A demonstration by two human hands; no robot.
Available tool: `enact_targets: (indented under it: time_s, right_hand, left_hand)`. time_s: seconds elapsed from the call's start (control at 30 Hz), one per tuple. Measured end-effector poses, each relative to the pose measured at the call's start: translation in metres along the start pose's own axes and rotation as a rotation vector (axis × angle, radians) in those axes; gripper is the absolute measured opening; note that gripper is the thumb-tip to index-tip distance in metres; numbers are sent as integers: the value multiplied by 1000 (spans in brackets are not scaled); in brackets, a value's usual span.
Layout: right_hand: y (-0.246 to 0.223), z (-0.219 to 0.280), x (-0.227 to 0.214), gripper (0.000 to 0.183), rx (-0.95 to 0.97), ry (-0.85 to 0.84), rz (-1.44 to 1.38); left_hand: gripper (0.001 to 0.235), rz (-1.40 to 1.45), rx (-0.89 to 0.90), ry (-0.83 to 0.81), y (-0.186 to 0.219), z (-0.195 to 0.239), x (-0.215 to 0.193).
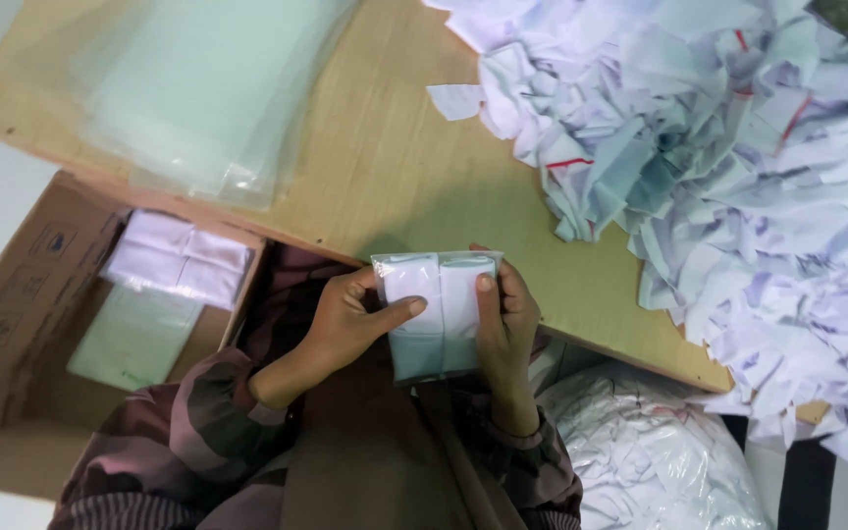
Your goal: Folding white fabric items and placing them into individual plastic bags before putting them in a box.
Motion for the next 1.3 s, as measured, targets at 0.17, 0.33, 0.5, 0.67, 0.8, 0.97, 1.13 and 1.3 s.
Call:
enact_targets:
  time_s: [0.17,0.33,0.5,0.67,0.8,0.97,1.13,1.3]
  right_hand:
    - [18,13,58,39,76,-247,-57]
    - [10,30,136,48,192,-599,-106]
    - [-4,44,212,76,176,-985,-60]
    - [-32,31,270,67,-34,-1020,61]
    - [1,12,311,55,-389,-925,281]
    - [-2,13,338,49,-578,-906,581]
    - [49,25,363,47,-690,-1006,706]
    - [57,24,383,48,-560,-1249,764]
  left_hand:
    - [18,73,-89,215,-22,45,-54]
    - [20,105,-156,465,-19,94,-121]
    - [25,408,-268,919,-32,133,-201]
    - [35,298,-234,1013,-67,137,-283]
    - [51,315,-211,1067,-135,121,-340]
    - [44,139,-232,1159,-231,107,-383]
    - [39,-48,-297,1235,-262,116,-386]
    - [75,-316,-175,1227,-195,108,-373]
Point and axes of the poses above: each hand's wrist, its own z-axis away from the middle knuckle, its own x-axis out of the palm, y = z × x, the point moved 7 cm from there along -z, towards the middle knuckle, and after that the axes turned 2 degrees about -y, right-handed, at the moved point
